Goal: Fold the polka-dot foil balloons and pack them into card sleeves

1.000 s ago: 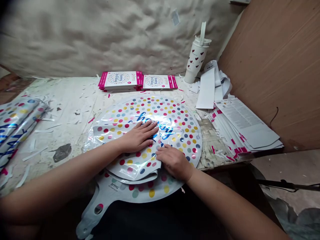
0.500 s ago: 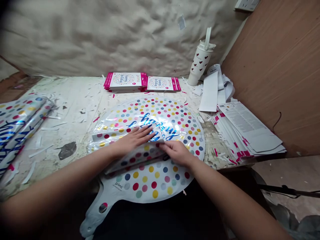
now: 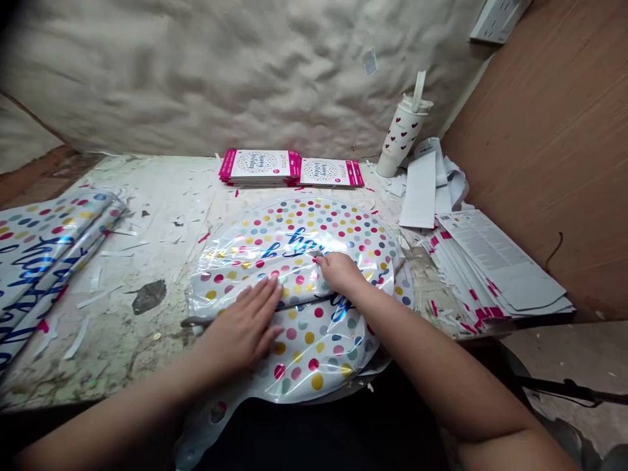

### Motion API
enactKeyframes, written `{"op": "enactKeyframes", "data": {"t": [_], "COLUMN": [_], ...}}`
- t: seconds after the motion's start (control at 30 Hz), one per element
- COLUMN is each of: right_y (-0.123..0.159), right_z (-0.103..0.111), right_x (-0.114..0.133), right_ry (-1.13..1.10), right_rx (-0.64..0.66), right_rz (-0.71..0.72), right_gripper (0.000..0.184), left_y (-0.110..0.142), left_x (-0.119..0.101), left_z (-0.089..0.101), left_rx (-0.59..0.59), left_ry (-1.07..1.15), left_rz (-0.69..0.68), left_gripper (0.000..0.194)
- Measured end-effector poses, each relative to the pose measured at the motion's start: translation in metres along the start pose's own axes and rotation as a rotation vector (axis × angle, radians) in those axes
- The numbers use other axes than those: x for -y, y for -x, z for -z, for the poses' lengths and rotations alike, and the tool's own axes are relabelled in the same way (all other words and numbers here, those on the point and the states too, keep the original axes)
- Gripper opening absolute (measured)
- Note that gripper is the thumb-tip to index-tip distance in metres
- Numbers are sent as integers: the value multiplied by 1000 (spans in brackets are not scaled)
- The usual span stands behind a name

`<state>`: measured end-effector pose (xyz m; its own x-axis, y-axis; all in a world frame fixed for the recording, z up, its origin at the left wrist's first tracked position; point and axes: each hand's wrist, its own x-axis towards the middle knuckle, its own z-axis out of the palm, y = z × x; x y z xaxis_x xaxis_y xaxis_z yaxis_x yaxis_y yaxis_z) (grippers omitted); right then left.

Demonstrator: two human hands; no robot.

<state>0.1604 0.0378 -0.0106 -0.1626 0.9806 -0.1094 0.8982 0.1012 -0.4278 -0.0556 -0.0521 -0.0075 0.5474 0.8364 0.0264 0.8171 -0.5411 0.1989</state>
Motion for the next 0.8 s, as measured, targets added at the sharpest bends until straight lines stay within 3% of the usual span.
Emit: {"op": "enactKeyframes", "data": {"t": [0.07, 0.2, 0.23, 0.37, 0.5, 0.53, 0.6, 0.7, 0.73, 0.8], "right_y": [17, 44, 47, 51, 74, 80, 89, 94, 94, 93], "right_z": [-1, -5, -6, -5, -6, -7, -11, -13, -13, -9], "right_x": [4, 1, -2, -11, -13, -16, -26, -48, -54, -63], "right_ry": [68, 278, 323, 360, 132, 53, -88, -215, -221, -174], "right_rx": [-109, -176, -174, -324, -366, -375, -401, -345, -310, -280], "right_rz": [149, 869, 926, 885, 1121, 1079, 800, 364, 321, 416], "right_gripper": [37, 34, 33, 28, 27, 34, 58, 89, 92, 93], "left_y": [4, 9, 10, 5, -8, -12, -18, -23, -24, -25], "left_x": [-10, -2, 1, -1, -12, -13, -13, -8, -6, -2], "left_z": [-15, -23, -22, -12, -1, 0, 2, -1, -2, -3], "left_rx": [55, 118, 130, 116, 125, 135, 148, 172, 187, 230], "left_ry": [-15, -15, -12, -15, -111, -120, -72, 62, 89, 108], "left_rz": [3, 15, 12, 22, 191, 222, 183, -63, -149, -281], "left_gripper": [68, 72, 73, 69, 57, 54, 54, 57, 58, 61]}}
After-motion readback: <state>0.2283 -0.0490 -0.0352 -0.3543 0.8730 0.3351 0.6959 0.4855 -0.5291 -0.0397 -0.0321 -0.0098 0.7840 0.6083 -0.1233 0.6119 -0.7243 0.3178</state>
